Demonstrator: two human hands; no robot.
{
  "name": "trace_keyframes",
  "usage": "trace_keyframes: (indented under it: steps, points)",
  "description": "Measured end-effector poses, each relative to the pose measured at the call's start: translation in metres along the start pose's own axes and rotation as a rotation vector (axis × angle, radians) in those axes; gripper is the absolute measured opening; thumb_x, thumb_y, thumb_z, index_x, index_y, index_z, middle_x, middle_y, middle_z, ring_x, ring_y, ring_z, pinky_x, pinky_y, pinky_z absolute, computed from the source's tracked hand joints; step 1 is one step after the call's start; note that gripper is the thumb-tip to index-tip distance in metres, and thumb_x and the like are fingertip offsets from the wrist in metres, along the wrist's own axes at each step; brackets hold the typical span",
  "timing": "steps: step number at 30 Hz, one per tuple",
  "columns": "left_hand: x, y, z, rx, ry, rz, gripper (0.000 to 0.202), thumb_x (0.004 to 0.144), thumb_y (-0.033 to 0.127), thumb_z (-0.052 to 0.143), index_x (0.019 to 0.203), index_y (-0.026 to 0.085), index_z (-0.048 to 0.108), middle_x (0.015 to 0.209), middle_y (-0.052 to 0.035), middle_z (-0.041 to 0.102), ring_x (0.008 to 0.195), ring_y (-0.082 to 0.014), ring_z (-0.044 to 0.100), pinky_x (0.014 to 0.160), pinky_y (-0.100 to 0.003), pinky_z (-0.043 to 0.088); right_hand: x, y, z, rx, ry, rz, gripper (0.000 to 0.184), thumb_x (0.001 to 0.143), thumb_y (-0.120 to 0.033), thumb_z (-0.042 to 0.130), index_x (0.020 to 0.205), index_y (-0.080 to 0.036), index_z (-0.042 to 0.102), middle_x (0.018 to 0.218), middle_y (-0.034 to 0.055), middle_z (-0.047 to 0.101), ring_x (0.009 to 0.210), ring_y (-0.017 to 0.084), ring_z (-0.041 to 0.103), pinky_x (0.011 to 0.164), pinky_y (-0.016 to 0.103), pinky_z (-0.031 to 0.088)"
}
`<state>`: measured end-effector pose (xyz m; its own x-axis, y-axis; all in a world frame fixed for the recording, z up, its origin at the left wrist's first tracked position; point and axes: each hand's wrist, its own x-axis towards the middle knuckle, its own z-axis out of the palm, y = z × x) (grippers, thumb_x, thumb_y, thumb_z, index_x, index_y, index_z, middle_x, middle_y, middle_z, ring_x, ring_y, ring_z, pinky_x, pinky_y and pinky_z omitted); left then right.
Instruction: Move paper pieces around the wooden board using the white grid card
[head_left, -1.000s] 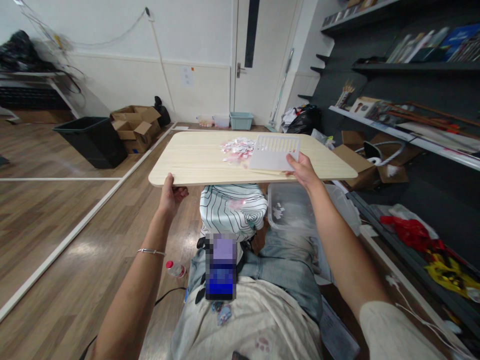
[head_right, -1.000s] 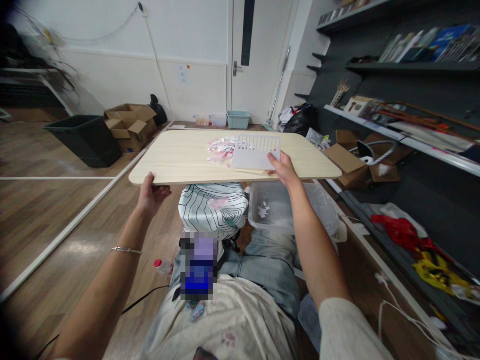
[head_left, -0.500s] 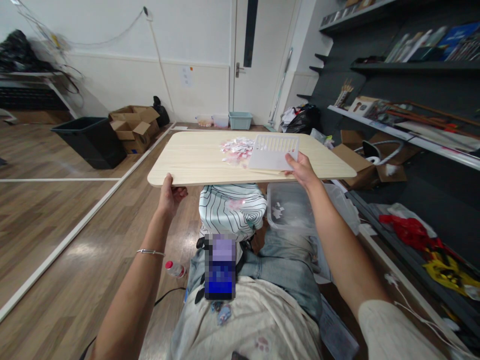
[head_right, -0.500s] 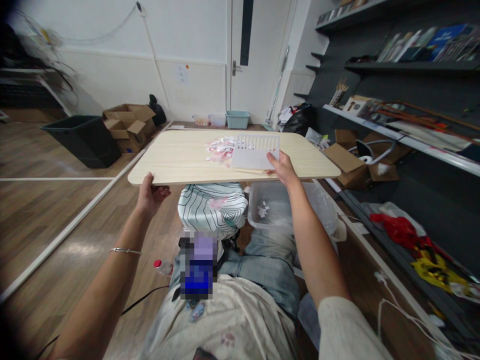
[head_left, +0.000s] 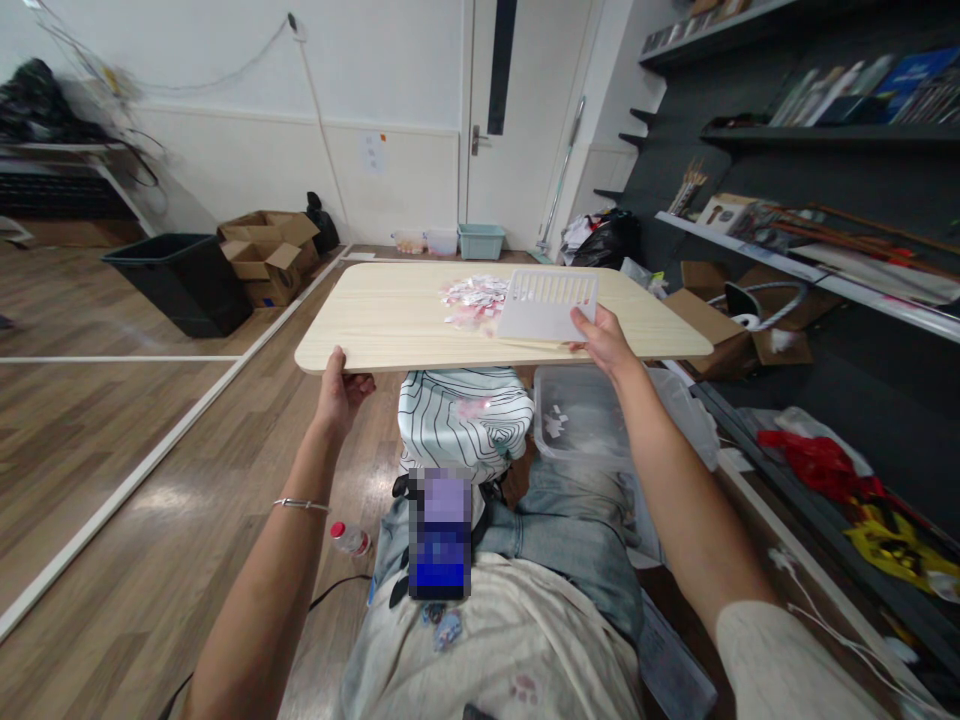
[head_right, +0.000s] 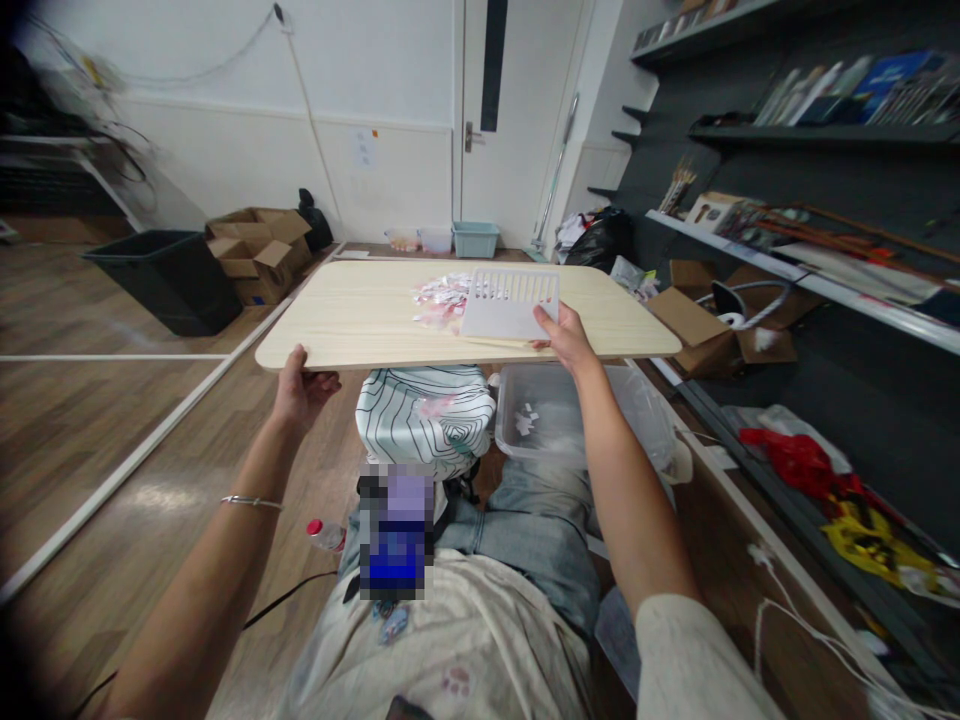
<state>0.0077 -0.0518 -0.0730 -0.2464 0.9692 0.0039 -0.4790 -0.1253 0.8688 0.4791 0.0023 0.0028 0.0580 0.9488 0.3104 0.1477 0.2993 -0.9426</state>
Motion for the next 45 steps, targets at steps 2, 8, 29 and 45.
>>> trace_keyframes:
  steps: [2, 8, 29, 45]
  points:
    - [-0.0013, 0.0001, 0.0012, 0.005, -0.002, 0.002, 0.061, 0.075, 0.074, 0.093, 0.078, 0.025, 0.057, 0.052, 0.0080, 0.043, 0.048, -0.0108, 0.043, 0.049, -0.023, 0.043, -0.0004, 0.0001, 0.0000, 0.009, -0.001, -0.001, 0.076, 0.072, -0.077, 0.095, 0.125, -0.027, 0.073, 0.116, 0.0074, 0.080, 0.090, 0.022, 0.074, 0.048, 0.023, 0.061]
    - [-0.0051, 0.0014, 0.0063, 0.015, 0.017, -0.004, 0.061, 0.079, 0.076, 0.089, 0.076, 0.025, 0.056, 0.051, 0.0089, 0.039, 0.046, -0.0104, 0.042, 0.049, -0.023, 0.043, -0.0021, -0.0029, 0.0016, 0.009, -0.006, -0.006, 0.076, 0.072, -0.076, 0.095, 0.124, -0.027, 0.071, 0.114, 0.0080, 0.079, 0.089, 0.023, 0.074, 0.048, 0.023, 0.060]
    - [-0.0076, 0.0025, 0.0091, 0.028, 0.053, 0.002, 0.059, 0.081, 0.076, 0.086, 0.079, 0.025, 0.058, 0.052, 0.0090, 0.040, 0.045, -0.0108, 0.043, 0.049, -0.023, 0.044, -0.0014, -0.0023, 0.0019, 0.028, 0.005, 0.009, 0.074, 0.072, -0.073, 0.097, 0.126, -0.028, 0.074, 0.122, 0.0080, 0.081, 0.093, 0.024, 0.076, 0.047, 0.023, 0.061]
    - [-0.0058, 0.0022, 0.0067, 0.010, 0.042, -0.001, 0.058, 0.079, 0.074, 0.089, 0.078, 0.024, 0.058, 0.052, 0.0083, 0.041, 0.046, -0.0110, 0.043, 0.049, -0.024, 0.043, -0.0010, -0.0007, 0.0012, 0.021, -0.007, -0.011, 0.076, 0.072, -0.076, 0.095, 0.126, -0.027, 0.072, 0.117, 0.0078, 0.080, 0.091, 0.023, 0.075, 0.049, 0.024, 0.062]
